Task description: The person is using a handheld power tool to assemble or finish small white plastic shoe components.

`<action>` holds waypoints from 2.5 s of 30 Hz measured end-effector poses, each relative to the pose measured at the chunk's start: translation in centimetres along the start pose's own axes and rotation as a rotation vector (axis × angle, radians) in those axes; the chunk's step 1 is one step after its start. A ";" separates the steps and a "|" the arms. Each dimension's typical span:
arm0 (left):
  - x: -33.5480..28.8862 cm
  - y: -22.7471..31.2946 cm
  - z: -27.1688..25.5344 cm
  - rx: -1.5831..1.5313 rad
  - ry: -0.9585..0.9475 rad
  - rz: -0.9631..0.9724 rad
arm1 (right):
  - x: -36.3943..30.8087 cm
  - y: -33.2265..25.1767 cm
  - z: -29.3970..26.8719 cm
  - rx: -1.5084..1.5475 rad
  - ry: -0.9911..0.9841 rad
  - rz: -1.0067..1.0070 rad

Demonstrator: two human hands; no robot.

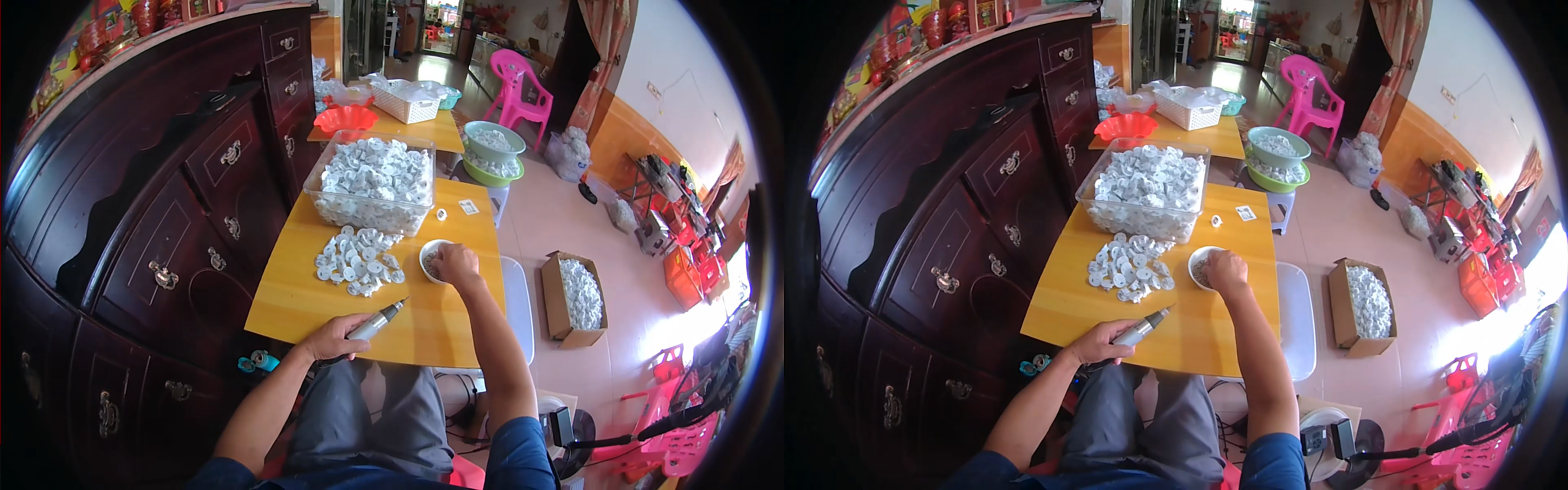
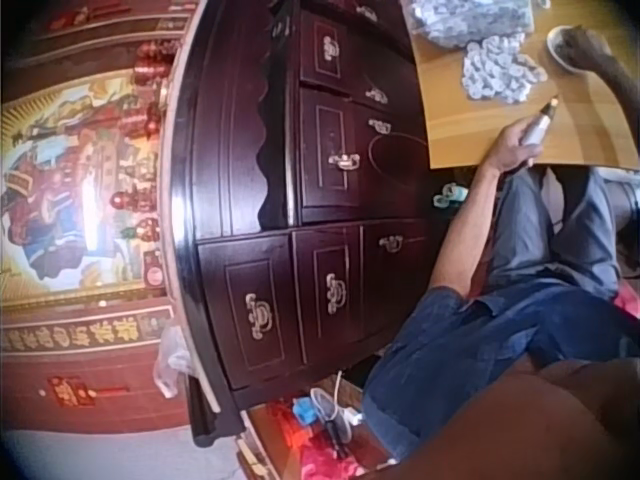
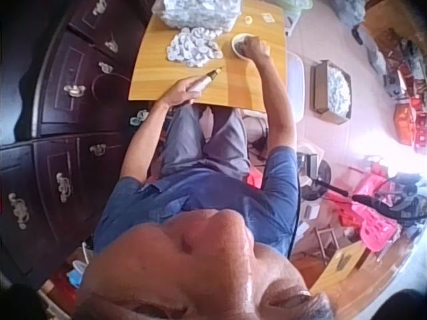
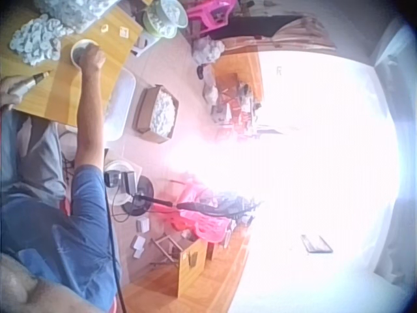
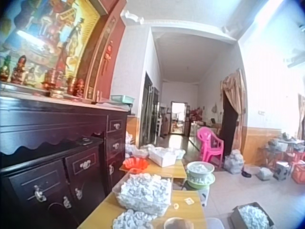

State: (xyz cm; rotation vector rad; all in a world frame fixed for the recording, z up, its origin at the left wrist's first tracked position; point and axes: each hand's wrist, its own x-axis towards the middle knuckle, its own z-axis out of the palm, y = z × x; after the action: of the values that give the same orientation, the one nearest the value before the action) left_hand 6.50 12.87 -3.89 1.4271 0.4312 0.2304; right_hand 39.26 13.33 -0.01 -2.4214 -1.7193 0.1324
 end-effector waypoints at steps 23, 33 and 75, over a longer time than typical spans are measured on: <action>0.3 0.4 0.6 0.010 0.016 -0.001 | -2.4 3.5 3.7 1.034 0.335 0.109; 0.0 0.5 0.4 -0.014 0.024 0.015 | -4.8 2.0 4.5 1.275 0.494 0.133; -0.2 0.7 0.5 -0.012 0.052 0.040 | -7.7 -4.9 6.7 1.745 -0.026 0.181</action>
State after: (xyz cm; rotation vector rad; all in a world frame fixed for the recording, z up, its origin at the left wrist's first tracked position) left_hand 6.62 12.47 -3.14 1.4208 0.4432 0.3023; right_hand 31.07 8.26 -5.84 -1.1286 -0.6122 1.0954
